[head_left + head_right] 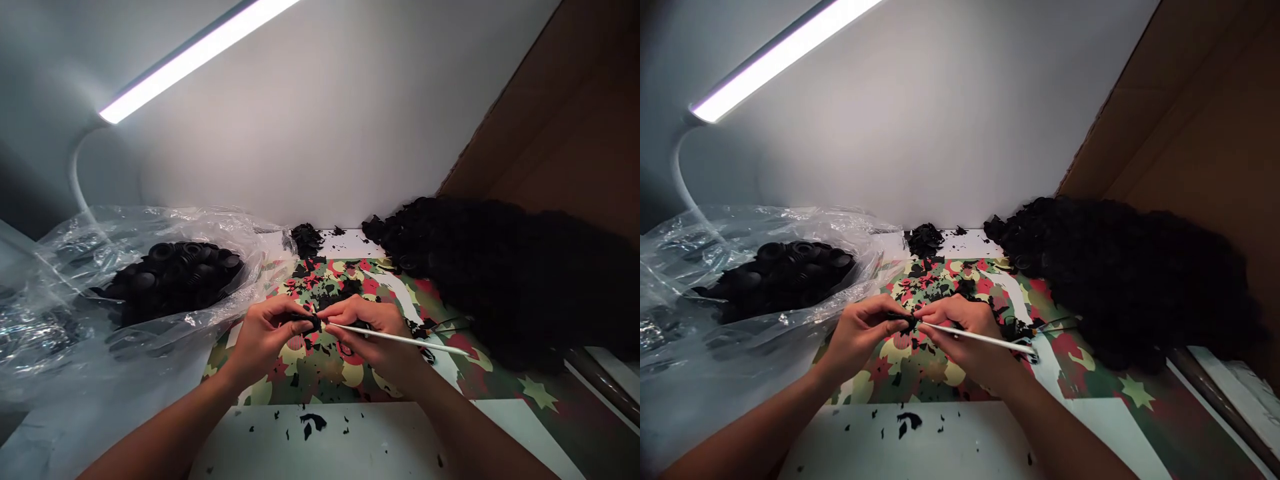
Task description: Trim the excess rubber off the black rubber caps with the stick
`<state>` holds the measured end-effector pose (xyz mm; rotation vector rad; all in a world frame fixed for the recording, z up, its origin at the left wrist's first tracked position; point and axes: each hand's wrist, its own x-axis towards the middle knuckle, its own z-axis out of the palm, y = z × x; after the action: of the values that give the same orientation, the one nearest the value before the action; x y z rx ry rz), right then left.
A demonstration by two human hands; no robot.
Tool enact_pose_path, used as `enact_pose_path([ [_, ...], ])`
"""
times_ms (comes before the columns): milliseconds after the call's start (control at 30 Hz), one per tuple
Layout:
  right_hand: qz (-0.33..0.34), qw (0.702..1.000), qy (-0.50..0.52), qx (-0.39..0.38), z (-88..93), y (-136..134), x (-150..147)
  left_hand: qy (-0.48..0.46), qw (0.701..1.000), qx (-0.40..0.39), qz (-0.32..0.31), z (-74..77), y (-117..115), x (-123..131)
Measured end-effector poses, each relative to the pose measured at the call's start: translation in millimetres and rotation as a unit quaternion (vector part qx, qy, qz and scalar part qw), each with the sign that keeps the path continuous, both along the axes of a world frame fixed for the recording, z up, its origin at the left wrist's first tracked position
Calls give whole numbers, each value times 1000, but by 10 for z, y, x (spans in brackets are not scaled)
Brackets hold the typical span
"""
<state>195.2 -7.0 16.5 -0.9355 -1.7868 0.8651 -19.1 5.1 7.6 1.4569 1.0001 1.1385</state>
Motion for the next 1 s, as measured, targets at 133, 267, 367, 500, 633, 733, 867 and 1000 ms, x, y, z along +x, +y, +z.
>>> enact_pose_path([
  [133, -4, 1000, -10, 1, -2, 7, -15, 20, 1000, 17, 9, -2, -4, 0],
  [267, -12, 1000, -16, 2, -19, 1, -38, 62, 996, 63, 24, -35, 14, -10],
  [367, -19, 999, -35, 26, -55, 9, -44, 106, 989, 98, 42, -76, -22, 24],
  [500, -105, 990, -76, 47, -137, 112, 1, 184, 971, 155, -13, 79, -176, 132],
  [633, -130, 983, -133, -2, -178, 228, 76, 301, 907, 295, 2, 615, -207, -119],
  [733, -118, 982, -145, -35, -171, 224, 85, 462, 808, 334, 149, 884, 101, -823],
  [867, -83, 987, -131, -42, -144, 170, 30, 517, 754, 330, 234, 790, 732, -1779],
  [1000, -76, 993, -75, -41, -112, 137, -26, 498, 774, 297, 253, 882, 926, -1740],
])
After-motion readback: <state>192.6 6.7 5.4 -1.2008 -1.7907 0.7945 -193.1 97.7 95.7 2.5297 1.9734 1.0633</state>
